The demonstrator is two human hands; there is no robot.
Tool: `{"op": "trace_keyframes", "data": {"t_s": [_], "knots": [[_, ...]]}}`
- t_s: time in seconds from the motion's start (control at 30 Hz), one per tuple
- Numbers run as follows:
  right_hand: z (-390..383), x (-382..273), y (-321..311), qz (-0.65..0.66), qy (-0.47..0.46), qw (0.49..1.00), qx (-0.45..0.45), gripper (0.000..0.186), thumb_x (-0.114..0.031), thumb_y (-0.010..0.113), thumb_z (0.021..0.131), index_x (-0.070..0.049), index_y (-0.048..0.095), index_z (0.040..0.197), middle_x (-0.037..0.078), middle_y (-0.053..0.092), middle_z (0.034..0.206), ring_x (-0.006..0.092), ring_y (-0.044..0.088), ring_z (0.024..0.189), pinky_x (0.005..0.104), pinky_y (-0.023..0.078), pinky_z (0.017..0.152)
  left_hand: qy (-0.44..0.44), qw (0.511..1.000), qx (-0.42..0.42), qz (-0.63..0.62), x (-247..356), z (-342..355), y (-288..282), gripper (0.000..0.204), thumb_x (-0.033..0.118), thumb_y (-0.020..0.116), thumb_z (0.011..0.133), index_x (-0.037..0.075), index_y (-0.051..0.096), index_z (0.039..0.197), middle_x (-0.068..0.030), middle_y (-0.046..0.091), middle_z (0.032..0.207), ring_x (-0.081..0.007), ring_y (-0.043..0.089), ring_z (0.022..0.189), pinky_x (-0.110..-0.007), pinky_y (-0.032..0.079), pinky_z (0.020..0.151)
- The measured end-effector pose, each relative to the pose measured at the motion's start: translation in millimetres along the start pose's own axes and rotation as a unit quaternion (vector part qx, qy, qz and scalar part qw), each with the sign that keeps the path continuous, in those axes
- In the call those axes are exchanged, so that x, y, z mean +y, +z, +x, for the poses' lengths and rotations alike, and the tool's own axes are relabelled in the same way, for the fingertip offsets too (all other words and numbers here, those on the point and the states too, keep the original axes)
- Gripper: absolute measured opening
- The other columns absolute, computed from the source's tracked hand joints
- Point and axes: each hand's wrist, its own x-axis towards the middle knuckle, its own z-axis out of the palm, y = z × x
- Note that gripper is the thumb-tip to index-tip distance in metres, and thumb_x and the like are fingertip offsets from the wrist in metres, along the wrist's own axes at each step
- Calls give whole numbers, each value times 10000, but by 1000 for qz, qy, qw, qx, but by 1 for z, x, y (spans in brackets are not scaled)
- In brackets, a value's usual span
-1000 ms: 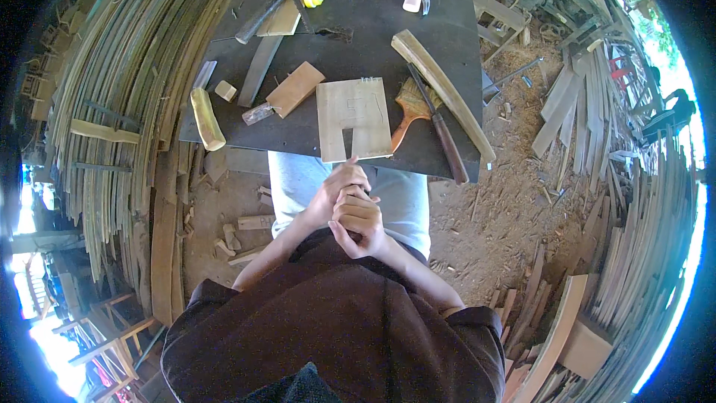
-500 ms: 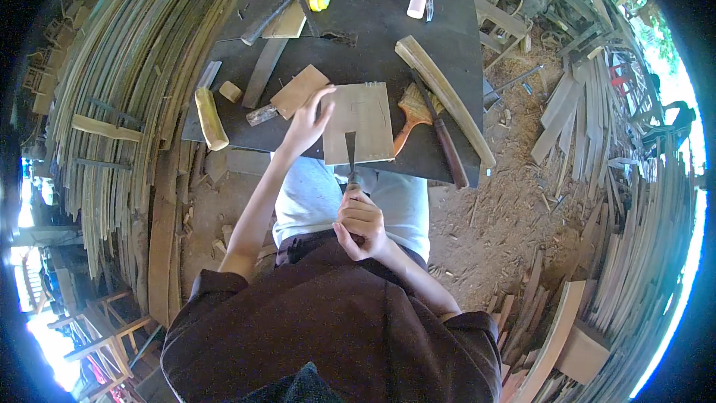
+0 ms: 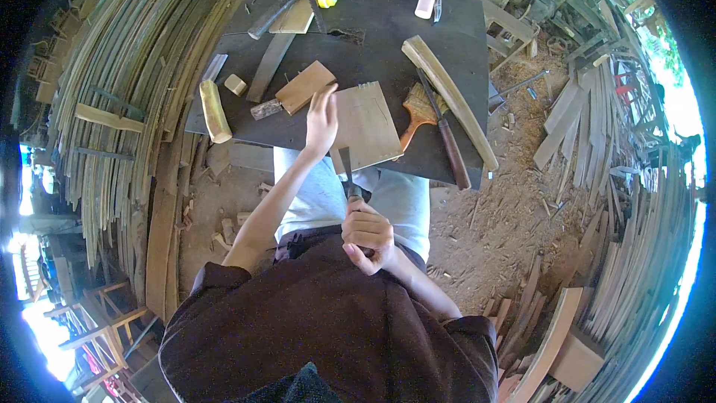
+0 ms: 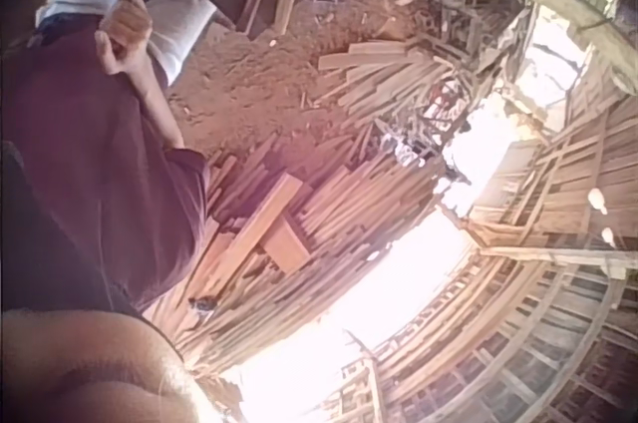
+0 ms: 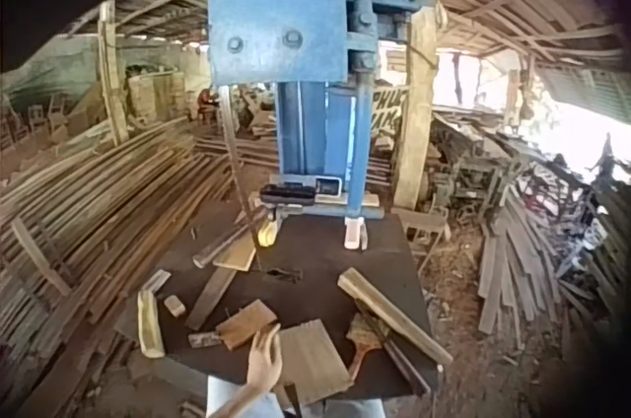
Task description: The person uses a chisel and a wooden mallet to carve a rectangular block of wood on a workbench. They repeatedly strike the chisel to remove material, pause to inspect the carved surface, and adjust the wood's position. The person also uses a brush to clear wood shavings from the work area.
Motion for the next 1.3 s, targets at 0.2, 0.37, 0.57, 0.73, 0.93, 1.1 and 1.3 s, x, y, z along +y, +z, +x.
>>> {"op": "trace_keyframes", "data": {"t_s": [0.2, 0.37, 0.57, 0.73, 0.93, 1.1, 1.3], "knots": [[1, 6, 8, 4, 27, 1000, 5, 157, 8, 511, 728, -12, 506, 573, 79, 542, 595, 241, 533, 556, 399, 437, 673, 33, 998, -37, 37, 2, -45, -61, 529, 4, 481, 854, -6, 344, 1364, -205, 423, 1365, -364, 306, 1337, -500, 204, 1114], [-2, 5, 13, -14, 56, 998, 26, 156, 41, 500, 721, -4, 501, 572, 78, 529, 589, 243, 524, 550, 414, 431, 676, 58, 990, -87, 89, 24, -89, -73, 614, 98, 557, 860, -15, 270, 1390, -201, 427, 1366, -349, 383, 1286, -466, 268, 1087], [0, 2, 15, -17, 20, 1000, -5, 134, 43, 519, 683, -19, 491, 567, 75, 520, 583, 249, 523, 546, 419, 431, 669, -230, 960, -101, -120, 45, -134, -47, 411, 255, 553, 928, -34, 463, 1206, -163, 593, 1126, -194, 620, 947, -321, 529, 713], [3, 4, 13, -18, -5, 999, -41, 117, -9, 560, 671, -26, 498, 573, 76, 519, 580, 252, 527, 549, 421, 438, 670, -311, 846, -229, -367, 12, -128, -39, 413, 352, 491, 968, -40, 576, 1071, -121, 661, 968, -162, 649, 857, -282, 520, 677], [3, 9, 14, 10, -17, 996, -88, 139, -50, 600, 674, -39, 499, 578, 72, 521, 592, 247, 536, 568, 416, 446, 686, -312, 799, -258, -445, 10, -115, -45, 350, 252, 542, 951, -46, 563, 1132, -144, 649, 1049, -228, 644, 982, -357, 517, 844], [-10, 16, 13, -9, -24, 992, -125, 153, -29, 615, 669, -52, 496, 575, 70, 513, 597, 241, 524, 564, 408, 450, 705, -313, 799, -247, -450, 8, -117, -40, 296, 184, 564, 938, -52, 587, 1115, -144, 650, 1052, -243, 643, 988, -363, 510, 865], [-17, 27, 11, -38, -43, 987, -153, 172, -24, 621, 675, -57, 491, 568, 64, 505, 591, 247, 516, 559, 401, 455, 727, -304, 808, -254, -435, 11, -114, -41, 285, 169, 558, 942, -56, 597, 1112, -123, 656, 1043, -217, 647, 971, -316, 498, 836]]}}
